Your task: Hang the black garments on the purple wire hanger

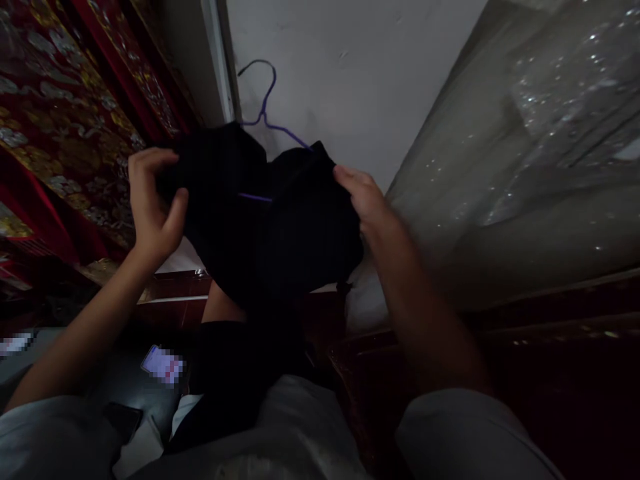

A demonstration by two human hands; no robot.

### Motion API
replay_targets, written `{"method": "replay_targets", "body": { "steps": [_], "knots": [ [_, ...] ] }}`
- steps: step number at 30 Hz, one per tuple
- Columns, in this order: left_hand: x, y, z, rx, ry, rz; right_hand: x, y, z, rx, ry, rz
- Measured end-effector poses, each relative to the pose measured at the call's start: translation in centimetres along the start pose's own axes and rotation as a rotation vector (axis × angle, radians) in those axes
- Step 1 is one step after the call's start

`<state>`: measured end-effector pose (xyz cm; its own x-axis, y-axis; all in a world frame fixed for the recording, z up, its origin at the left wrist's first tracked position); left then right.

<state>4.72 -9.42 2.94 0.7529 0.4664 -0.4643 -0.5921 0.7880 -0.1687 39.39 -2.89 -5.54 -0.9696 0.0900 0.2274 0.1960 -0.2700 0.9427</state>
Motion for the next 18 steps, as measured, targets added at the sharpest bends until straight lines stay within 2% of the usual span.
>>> {"method": "replay_targets", "body": {
  "steps": [2,4,7,9,11,14,16,18],
  "knots": [
    [0.3,-1.2,-1.7,0.049,0.11,0.044,0.0,0.3,0.6,-0.002,-0.04,0.003],
    [1.8,-1.7,-3.4,0.047,0.305,0.063,1.0,0.7,1.2,-0.035,-0.015,-0.016],
    [4.9,-0.9,-5.7,-0.072,0.597,0.096,3.2,1.1,1.8,-0.089,0.083,-0.073],
    [6.9,0.3,-6.8,-0.192,0.733,0.191,3.9,1.0,2.0,-0.097,0.142,-0.13],
    [8.6,1.9,-7.9,-0.293,0.849,0.347,3.7,0.7,2.0,-0.102,0.181,-0.187],
    [10.2,3.5,-10.0,-0.384,0.964,0.517,2.1,0.4,2.0,-0.139,0.202,-0.293],
    [10.8,3.4,-12.3,-0.405,1.016,0.514,1.0,0.3,2.1,-0.218,0.18,-0.446],
    [11.1,2.0,-14.9,-0.367,1.068,0.448,0.6,0.4,2.4,-0.335,0.096,-0.669]
  ]
}}
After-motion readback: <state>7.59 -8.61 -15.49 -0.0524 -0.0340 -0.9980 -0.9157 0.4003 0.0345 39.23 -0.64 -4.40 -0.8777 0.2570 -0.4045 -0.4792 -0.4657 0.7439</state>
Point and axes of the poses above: each hand's wrist, its own z-axis towards the middle knuckle, its own x-axis out of the palm, y = z × x, the point moved 4 cm from there along z, towards the middle knuckle, and after that the axes turned 2 degrees about -z, right-handed, at the moved point
